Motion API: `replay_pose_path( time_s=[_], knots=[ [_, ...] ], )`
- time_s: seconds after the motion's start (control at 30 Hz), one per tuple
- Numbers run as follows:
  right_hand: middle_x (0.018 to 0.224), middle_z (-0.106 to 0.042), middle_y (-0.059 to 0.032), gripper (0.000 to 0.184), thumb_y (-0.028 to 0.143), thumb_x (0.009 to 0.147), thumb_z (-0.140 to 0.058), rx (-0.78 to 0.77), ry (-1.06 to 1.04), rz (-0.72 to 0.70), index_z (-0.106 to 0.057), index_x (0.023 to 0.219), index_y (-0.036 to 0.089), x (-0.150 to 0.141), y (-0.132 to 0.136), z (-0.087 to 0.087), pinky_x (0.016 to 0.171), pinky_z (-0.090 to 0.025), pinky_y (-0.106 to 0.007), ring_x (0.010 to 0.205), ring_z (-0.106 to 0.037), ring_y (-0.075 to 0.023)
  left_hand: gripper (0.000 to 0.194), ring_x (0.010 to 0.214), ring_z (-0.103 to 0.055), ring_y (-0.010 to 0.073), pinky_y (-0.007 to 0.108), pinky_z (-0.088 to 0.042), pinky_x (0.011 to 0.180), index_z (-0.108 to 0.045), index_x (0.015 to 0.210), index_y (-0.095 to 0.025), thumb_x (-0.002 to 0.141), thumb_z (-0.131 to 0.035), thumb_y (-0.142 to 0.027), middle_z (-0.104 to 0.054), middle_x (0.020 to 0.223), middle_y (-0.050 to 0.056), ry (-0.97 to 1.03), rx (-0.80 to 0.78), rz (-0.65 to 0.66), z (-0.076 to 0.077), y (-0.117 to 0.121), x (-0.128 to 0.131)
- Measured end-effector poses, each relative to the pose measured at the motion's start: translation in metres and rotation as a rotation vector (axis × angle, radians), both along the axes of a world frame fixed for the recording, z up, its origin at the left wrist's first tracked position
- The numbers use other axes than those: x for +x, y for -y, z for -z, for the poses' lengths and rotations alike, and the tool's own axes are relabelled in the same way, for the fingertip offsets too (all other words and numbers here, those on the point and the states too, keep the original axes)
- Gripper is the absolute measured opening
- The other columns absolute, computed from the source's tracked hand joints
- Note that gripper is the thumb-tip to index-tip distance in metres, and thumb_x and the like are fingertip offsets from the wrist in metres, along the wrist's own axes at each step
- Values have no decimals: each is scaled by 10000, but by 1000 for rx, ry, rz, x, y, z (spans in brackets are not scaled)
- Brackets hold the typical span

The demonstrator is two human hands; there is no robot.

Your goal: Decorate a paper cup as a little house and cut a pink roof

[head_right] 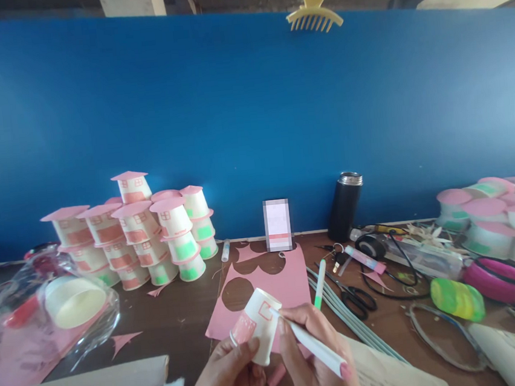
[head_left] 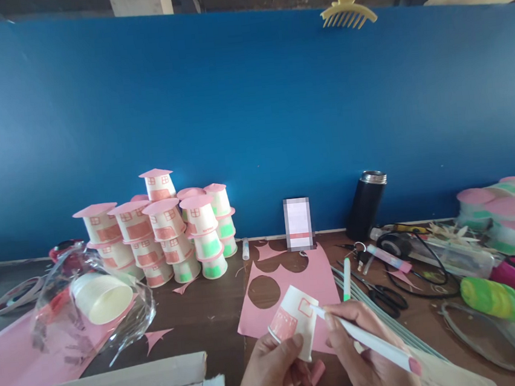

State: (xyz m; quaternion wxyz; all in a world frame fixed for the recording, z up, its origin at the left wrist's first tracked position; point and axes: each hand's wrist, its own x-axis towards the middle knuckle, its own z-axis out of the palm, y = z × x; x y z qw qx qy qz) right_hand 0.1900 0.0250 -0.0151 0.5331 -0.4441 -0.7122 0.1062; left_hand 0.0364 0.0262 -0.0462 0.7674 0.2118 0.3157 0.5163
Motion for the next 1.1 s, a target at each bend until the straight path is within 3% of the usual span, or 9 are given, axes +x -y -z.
replay_pose_path(
  time_s=[0.33,1.1],
  knots=[
    [742,-616,19,75,252,933,-538,-4,9,10,-605,947,222,-1,0,1,571,-501,-211,601,-610,-119,329,399,-484,68,216,-360,489,-661,599,-115,578,-885,-356,-572,432,-14,7,2,-5,-4,1,0],
    [743,-610,29,66,261,936,-535,-18,8,-7,-596,952,240,0,-1,3,584,-497,-200,608,-610,-106,336,400,-486,78,227,-354,483,-657,628,-116,608,-856,-386,-565,437,-18,-14,38,4,4,-2,0]
  ],
)
